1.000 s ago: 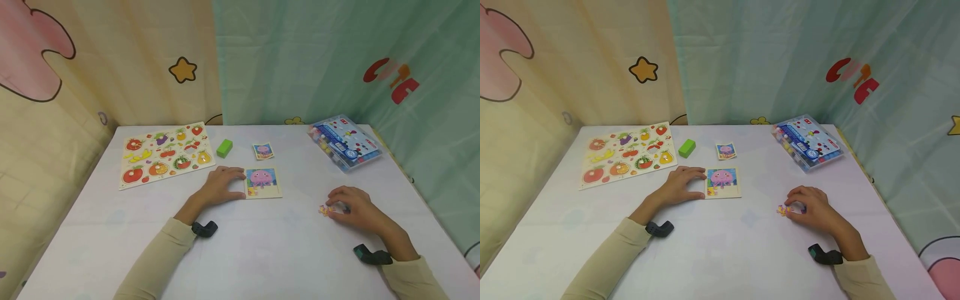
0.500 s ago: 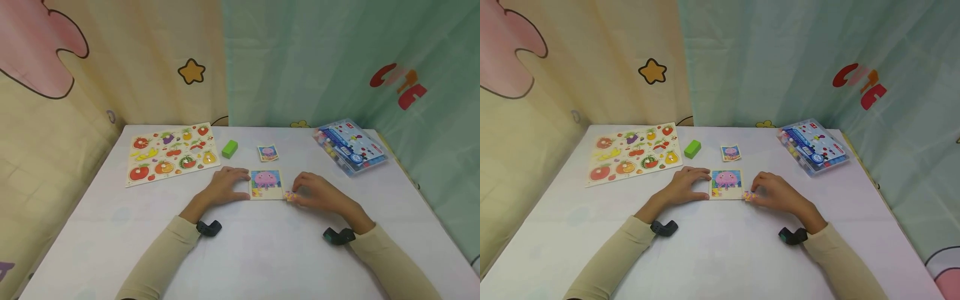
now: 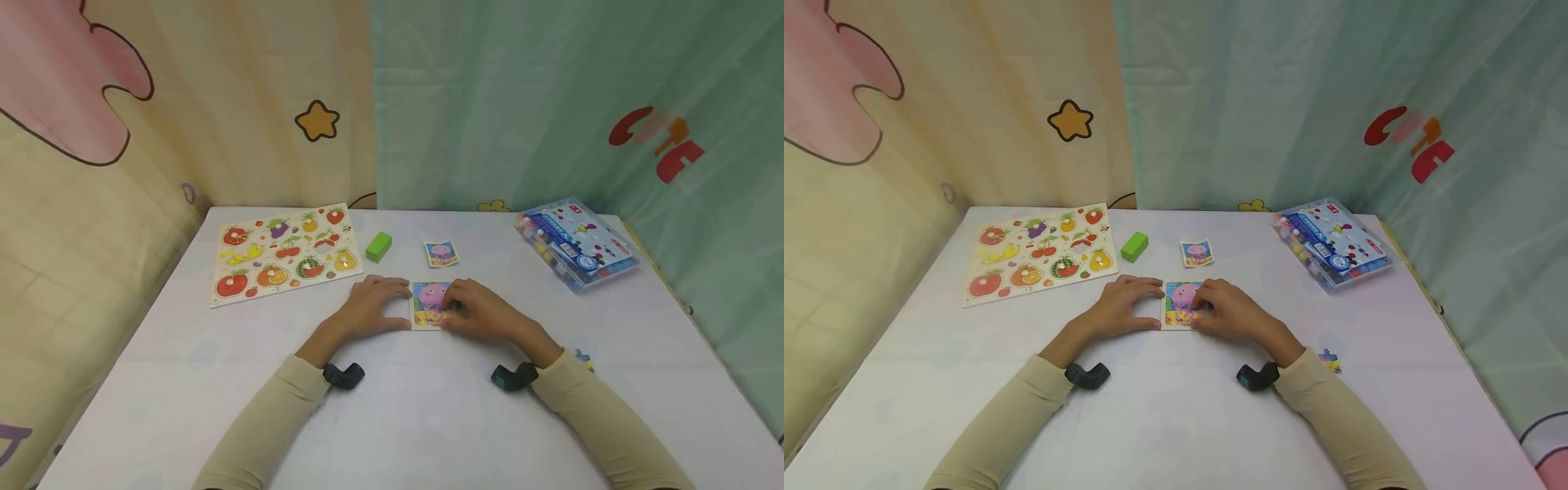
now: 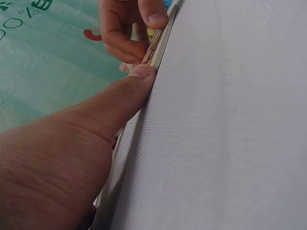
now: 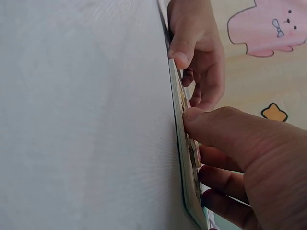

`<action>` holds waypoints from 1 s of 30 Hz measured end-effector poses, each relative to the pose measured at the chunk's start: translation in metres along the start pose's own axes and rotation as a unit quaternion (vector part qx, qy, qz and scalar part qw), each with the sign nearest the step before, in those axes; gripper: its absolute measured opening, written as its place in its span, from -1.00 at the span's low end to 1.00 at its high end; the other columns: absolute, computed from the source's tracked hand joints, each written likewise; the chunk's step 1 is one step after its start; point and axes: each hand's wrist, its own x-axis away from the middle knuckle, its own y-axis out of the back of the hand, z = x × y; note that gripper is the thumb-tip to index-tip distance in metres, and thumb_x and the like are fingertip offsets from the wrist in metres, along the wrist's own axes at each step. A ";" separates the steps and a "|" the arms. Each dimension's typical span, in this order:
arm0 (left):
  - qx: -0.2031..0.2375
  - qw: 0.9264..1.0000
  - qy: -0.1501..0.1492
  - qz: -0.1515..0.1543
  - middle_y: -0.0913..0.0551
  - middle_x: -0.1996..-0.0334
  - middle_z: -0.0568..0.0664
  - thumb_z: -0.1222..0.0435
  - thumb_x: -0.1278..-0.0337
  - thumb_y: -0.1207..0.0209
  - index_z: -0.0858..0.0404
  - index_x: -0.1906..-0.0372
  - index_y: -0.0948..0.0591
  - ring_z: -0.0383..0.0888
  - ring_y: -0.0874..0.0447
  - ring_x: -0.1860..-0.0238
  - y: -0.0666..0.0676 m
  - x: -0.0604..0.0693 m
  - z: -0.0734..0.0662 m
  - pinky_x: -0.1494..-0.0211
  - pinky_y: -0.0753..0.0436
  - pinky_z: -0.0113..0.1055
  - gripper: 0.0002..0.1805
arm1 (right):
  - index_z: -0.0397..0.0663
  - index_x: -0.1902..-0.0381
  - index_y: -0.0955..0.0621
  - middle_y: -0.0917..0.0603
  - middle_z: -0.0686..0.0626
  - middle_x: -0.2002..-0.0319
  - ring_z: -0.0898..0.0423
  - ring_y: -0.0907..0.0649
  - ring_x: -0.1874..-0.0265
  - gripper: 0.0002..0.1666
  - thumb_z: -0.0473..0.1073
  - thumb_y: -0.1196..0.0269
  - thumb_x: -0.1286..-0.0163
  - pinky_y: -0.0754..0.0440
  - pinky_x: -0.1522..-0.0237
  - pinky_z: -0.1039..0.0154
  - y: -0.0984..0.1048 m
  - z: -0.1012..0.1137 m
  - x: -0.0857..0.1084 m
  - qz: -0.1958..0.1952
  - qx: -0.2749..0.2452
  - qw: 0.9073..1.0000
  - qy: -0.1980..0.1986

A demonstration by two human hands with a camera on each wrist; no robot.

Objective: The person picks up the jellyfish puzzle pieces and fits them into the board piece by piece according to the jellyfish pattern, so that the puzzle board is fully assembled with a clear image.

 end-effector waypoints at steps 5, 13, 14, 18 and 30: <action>0.000 1.000 -0.002 -0.005 -0.40 -0.43 -0.17 -0.20 -0.13 -0.35 -0.04 -0.26 -0.59 -0.02 -0.26 -0.36 0.002 0.000 0.000 -0.26 -0.28 0.06 -0.37 | 0.00 0.16 -0.67 -0.59 0.09 0.13 0.07 -0.54 0.05 -0.73 -0.04 -0.49 -0.27 -0.50 -0.04 0.03 -0.002 0.000 -0.001 0.001 -0.006 1.000 0.000; 0.008 1.000 0.002 0.001 -0.40 -0.44 -0.19 -0.19 -0.13 -0.35 -0.05 -0.27 -0.59 -0.04 -0.25 -0.37 0.001 -0.001 0.001 -0.27 -0.26 0.04 -0.37 | 0.02 0.14 -0.67 -0.58 0.08 0.10 0.05 -0.51 0.00 -0.70 -0.04 -0.50 -0.25 -0.48 -0.11 0.01 -0.003 0.000 -0.001 0.010 -0.019 0.999 -0.029; 0.009 1.000 0.002 0.001 -0.40 -0.44 -0.19 -0.19 -0.13 -0.35 -0.05 -0.26 -0.59 -0.03 -0.25 -0.36 0.001 -0.001 0.001 -0.27 -0.26 0.04 -0.37 | 0.02 0.14 -0.68 -0.58 0.08 0.10 0.06 -0.51 0.00 -0.71 -0.04 -0.49 -0.26 -0.48 -0.11 0.01 -0.004 -0.001 -0.001 0.010 -0.020 0.999 -0.030; 0.006 1.000 0.000 0.000 -0.40 -0.44 -0.18 -0.20 -0.11 -0.35 -0.05 -0.26 -0.60 -0.03 -0.26 -0.36 -0.001 -0.002 0.001 -0.26 -0.27 0.04 -0.36 | 0.03 0.14 -0.69 -0.58 0.10 0.10 0.06 -0.51 0.01 -0.76 -0.05 -0.46 -0.30 -0.49 -0.09 0.02 -0.004 -0.001 0.001 0.007 -0.024 0.999 -0.032; 0.005 1.000 0.002 -0.001 -0.40 -0.43 -0.18 -0.19 -0.12 -0.36 -0.05 -0.26 -0.60 -0.02 -0.26 -0.35 0.000 -0.002 0.001 -0.25 -0.28 0.04 -0.37 | 0.01 0.09 -0.70 -0.55 0.06 -0.01 0.05 -0.46 -0.09 -0.78 -0.10 -0.43 -0.34 -0.47 -0.16 0.03 0.009 0.007 0.005 -0.007 -0.025 0.999 -0.027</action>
